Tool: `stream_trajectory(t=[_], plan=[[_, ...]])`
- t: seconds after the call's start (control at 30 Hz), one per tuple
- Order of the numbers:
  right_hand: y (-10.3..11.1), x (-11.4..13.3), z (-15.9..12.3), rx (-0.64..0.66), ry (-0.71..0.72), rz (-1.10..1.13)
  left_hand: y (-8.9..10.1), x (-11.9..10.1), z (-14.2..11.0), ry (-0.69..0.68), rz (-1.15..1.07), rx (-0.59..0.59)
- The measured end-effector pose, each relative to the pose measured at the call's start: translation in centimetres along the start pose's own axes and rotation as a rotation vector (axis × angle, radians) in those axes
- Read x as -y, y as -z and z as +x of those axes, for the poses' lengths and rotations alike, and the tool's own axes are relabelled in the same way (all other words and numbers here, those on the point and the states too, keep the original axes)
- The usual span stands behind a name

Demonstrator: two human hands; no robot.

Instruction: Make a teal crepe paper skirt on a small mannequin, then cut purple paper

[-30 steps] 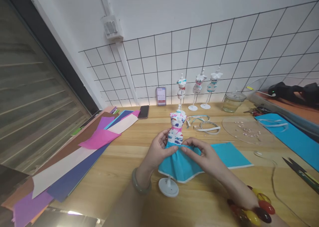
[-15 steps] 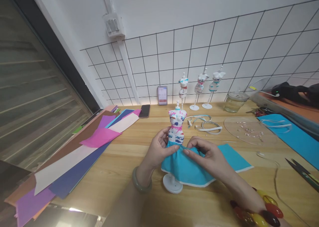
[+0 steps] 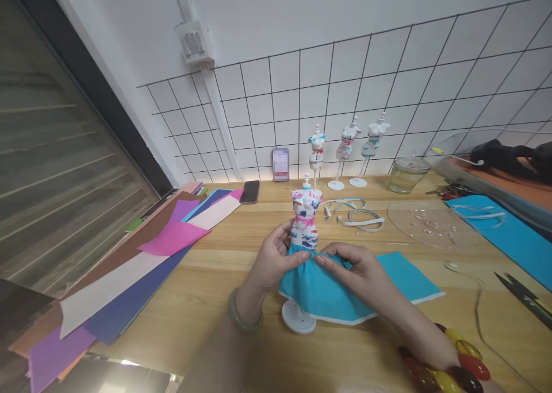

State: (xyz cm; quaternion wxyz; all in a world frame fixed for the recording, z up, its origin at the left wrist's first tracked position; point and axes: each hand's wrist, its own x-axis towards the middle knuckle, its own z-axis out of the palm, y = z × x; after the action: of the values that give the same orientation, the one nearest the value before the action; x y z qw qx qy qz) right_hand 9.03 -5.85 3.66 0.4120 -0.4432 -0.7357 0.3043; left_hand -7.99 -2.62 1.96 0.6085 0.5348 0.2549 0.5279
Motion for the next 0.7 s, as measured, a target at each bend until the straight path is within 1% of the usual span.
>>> stream_trajectory(t=[0.2, 0.37, 0.47, 0.57, 0.7], plan=[[-0.04, 0.04, -0.10, -0.018, 0.025, -0.044, 0.05, 0.17, 0.11, 0.004, 0.007, -0.016], [-0.07, -0.33, -0.08, -0.026, -0.012, -0.058, 0.13, 0.17, 0.15, 0.002, -0.007, -0.015], [-0.10, -0.67, 0.02, -0.059, -0.031, -0.047, 0.16, 0.15, 0.13, 0.020, -0.009, -0.016], [-0.09, -0.78, 0.08, -0.077, -0.018, -0.038, 0.15, 0.12, 0.08, 0.037, -0.014, -0.008], [0.07, -0.35, 0.03, -0.052, 0.028, -0.026, 0.03, -0.02, 0.04, 0.038, -0.023, -0.020]])
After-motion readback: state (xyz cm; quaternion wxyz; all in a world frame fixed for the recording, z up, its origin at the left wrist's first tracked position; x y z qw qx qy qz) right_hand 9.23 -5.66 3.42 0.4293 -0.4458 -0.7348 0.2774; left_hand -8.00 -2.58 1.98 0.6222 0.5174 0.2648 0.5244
